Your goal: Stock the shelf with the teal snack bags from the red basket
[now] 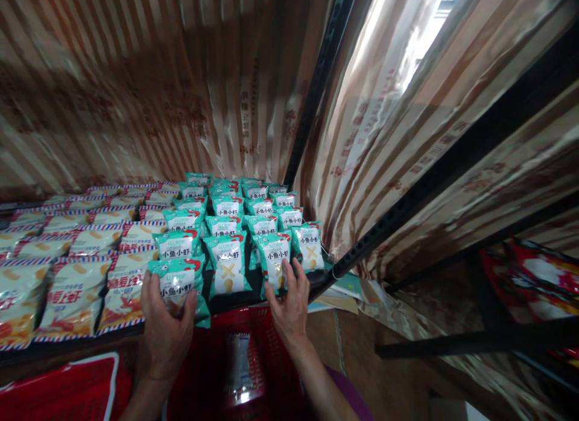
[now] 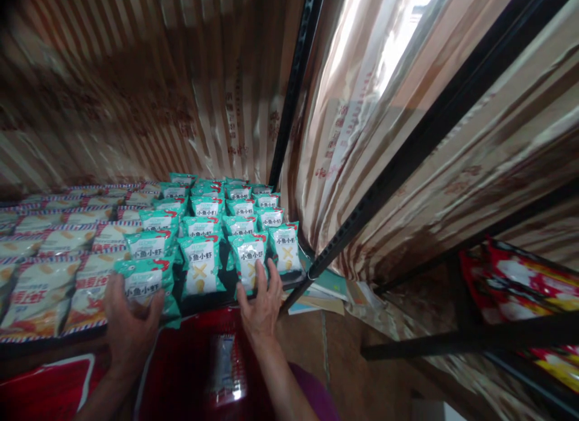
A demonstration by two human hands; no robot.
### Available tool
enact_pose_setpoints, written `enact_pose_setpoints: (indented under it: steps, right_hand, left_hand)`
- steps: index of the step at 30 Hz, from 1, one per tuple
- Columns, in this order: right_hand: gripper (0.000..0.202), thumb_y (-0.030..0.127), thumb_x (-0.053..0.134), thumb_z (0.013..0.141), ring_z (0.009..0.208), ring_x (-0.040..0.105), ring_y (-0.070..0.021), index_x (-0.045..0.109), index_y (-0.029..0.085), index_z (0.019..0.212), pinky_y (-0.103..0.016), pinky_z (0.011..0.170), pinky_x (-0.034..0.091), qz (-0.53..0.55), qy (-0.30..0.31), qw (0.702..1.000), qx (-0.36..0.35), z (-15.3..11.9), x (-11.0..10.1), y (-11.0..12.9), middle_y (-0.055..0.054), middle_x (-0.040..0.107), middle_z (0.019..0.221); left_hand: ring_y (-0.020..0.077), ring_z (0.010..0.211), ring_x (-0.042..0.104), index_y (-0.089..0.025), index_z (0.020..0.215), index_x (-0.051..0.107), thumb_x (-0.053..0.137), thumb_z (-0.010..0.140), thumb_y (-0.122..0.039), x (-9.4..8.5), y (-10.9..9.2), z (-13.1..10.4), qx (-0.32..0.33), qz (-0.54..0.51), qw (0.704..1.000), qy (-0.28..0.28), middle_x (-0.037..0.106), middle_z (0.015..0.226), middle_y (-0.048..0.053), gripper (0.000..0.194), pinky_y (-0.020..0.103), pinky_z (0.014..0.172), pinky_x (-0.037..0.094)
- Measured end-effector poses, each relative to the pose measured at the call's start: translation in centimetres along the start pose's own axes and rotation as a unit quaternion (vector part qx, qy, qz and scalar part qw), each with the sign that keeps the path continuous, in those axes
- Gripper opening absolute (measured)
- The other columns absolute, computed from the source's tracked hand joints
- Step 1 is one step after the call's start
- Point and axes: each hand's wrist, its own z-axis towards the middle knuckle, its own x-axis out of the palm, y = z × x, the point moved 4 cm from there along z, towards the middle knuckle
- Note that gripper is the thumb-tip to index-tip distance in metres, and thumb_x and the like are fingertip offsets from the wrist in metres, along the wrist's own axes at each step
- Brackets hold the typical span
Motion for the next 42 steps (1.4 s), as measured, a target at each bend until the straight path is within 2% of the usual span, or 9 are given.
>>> enact_pose_setpoints:
  steps: [7,22,30,37,42]
  right_hand:
    - [0.057,0.031,0.055,0.088,0.123,0.046,-0.0277,0.034,0.022,0.141,-0.048,0.095,0.043,0.044,-0.010,0.998,-0.037,0.2,0.6,0.4,-0.016,0.046,0.135]
    - [0.059,0.038,0.053,0.090,0.129,0.037,-0.0304,0.030,0.025,0.142,-0.055,0.097,0.038,0.024,0.005,0.999,-0.036,0.3,0.9,-0.1,-0.015,0.041,0.139]
    - [0.063,0.038,0.056,0.088,0.132,0.032,-0.0316,0.028,0.026,0.143,-0.057,0.099,0.035,0.016,0.015,0.999,-0.043,-0.1,0.4,-0.3,-0.015,0.034,0.144]
    - [0.059,0.034,0.055,0.089,0.131,0.034,-0.0306,0.030,0.026,0.142,-0.054,0.098,0.038,0.016,0.032,0.998,-0.056,-0.4,0.3,0.0,-0.015,0.036,0.143]
    - [0.057,0.030,0.049,0.092,0.132,0.035,-0.0284,0.026,0.025,0.144,-0.053,0.099,0.038,0.023,0.022,0.998,-0.057,0.0,0.6,-0.4,-0.015,0.039,0.142]
  left_hand:
    - [0.0354,0.135,0.030,-0.005,0.140,0.028,0.055,0.081,-0.047,0.0,-0.3,0.1,0.009,0.003,1.000,-0.005,0.033,0.143,0.027,0.077,0.053,0.108,0.030]
    - [0.0343,0.137,0.027,-0.011,0.142,0.026,0.058,0.080,-0.044,0.0,0.0,0.1,-0.006,0.003,1.000,0.013,0.030,0.147,0.022,0.078,0.055,0.110,0.028]
    - [0.0378,0.136,0.029,-0.001,0.139,0.029,0.055,0.080,-0.047,-0.2,-0.3,0.2,-0.007,0.018,1.000,0.013,0.033,0.142,0.029,0.079,0.056,0.108,0.031]
    - [0.0375,0.136,0.028,-0.006,0.141,0.027,0.056,0.080,-0.048,-0.2,-0.4,0.2,-0.010,0.020,1.000,0.013,0.030,0.145,0.027,0.080,0.057,0.108,0.030]
    - [0.0359,0.137,0.027,-0.007,0.142,0.025,0.057,0.080,-0.046,-0.2,-0.2,0.1,0.014,0.015,1.000,0.012,0.029,0.146,0.026,0.079,0.057,0.108,0.029]
